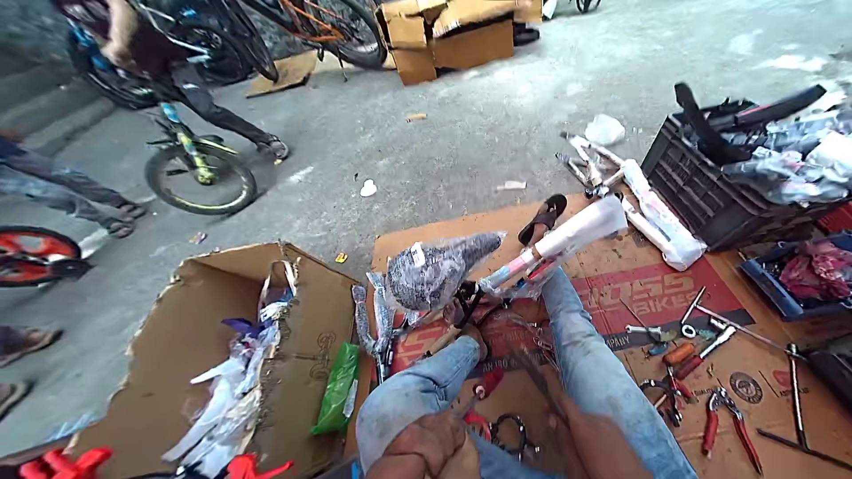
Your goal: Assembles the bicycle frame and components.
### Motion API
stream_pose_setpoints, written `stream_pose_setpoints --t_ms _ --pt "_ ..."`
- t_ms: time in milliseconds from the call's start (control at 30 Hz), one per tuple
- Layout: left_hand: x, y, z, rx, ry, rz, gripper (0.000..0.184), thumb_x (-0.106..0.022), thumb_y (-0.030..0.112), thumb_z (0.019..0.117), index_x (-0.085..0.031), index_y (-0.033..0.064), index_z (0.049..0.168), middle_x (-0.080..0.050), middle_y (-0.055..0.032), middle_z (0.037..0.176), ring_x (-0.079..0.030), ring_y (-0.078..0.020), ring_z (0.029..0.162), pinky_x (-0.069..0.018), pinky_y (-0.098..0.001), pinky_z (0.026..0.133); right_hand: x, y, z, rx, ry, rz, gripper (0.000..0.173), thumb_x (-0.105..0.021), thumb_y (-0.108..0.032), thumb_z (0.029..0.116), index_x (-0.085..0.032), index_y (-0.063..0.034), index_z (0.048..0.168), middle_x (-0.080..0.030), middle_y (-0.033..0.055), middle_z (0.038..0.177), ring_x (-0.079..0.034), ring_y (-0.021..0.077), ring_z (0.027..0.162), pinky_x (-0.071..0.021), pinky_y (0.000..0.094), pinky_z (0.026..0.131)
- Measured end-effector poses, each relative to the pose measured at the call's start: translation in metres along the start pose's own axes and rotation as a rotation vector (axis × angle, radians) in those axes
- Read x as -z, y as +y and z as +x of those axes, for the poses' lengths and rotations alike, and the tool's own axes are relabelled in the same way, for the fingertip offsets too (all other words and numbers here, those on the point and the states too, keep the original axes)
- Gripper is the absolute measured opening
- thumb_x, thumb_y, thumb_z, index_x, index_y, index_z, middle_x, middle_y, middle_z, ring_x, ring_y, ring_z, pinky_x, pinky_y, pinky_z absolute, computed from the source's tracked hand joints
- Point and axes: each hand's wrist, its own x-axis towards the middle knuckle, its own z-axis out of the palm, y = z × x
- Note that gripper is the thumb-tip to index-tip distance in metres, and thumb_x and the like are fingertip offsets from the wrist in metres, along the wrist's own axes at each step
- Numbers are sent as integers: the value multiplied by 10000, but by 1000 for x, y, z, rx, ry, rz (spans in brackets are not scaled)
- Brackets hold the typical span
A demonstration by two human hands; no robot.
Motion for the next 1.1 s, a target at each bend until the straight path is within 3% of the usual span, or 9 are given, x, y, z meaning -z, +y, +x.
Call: stream_pose_setpoints --t_ms 100,167,233,300,467,600,800,967,1100 --pt "0 8 10 -30 1 -53 434 -414 409 1087 -598 148 793 -518 51 684 -504 -71 561 -448 -206 539 2 16 16 188 178 94 293 -548 -281 1048 -657 -76 1227 -717 54 893 -683 181 690 -581 399 588" --pt "-2 15 21 47 47 -200 428 -448 399 1083 -613 120 804 -527 27 654 -503 -85 505 -465 -221 490 -4 22 27 205 218 150 514 -743 -374 936 -630 -74 1339 -694 96 1272 -719 172 964 -624 380 762" --pt "-6 24 30 175 141 -394 415 -484 366 1072 -616 87 795 -534 -2 613 -508 -117 456 -476 -257 450 -7 25 38 175 172 159 801 -876 -444 776 -574 -84 1425 -586 88 1473 -672 179 1195 -612 391 909" --pt "-9 25 35 220 200 -449 438 -458 350 1082 -602 67 780 -511 -13 588 -492 -128 429 -460 -266 416 -5 26 46 129 10 181 847 -889 -483 741 -569 -110 1431 -669 40 1352 -670 160 1173 -578 411 970" --pt "-2 9 39 283 294 -173 635 -158 519 1093 -585 123 840 -514 25 607 -489 -105 450 -466 -241 435 -12 26 52 201 -148 225 494 -823 -506 827 -719 -111 1106 -753 41 908 -724 148 825 -604 418 745" --pt "-4 10 19 488 343 -119 646 -128 507 1089 -648 128 1031 -625 -17 749 -639 -164 639 -589 -313 632 -19 18 54 91 -77 275 528 -869 -517 760 -727 -128 1088 -754 -2 916 -715 93 837 -607 361 773" --pt "-15 17 14 466 537 -92 533 -196 464 1106 -598 138 981 -566 20 693 -574 -116 555 -552 -271 560 -26 21 51 41 -66 273 549 -904 -463 715 -726 -143 1124 -753 -28 960 -716 85 876 -620 356 811" --pt "-15 24 36 357 565 96 420 -332 426 1105 -614 136 992 -545 26 718 -559 -82 605 -536 -250 610 -38 7 43 80 -15 272 567 -952 -278 658 -689 25 1058 -731 126 848 -710 238 757 -598 482 716" --pt "-25 27 25 466 550 60 437 -309 368 1116 -566 93 894 -507 31 687 -502 -46 565 -479 -199 560 -43 -4 47 111 -17 310 562 -927 -271 677 -661 60 1044 -706 108 818 -674 177 719 -579 415 692"
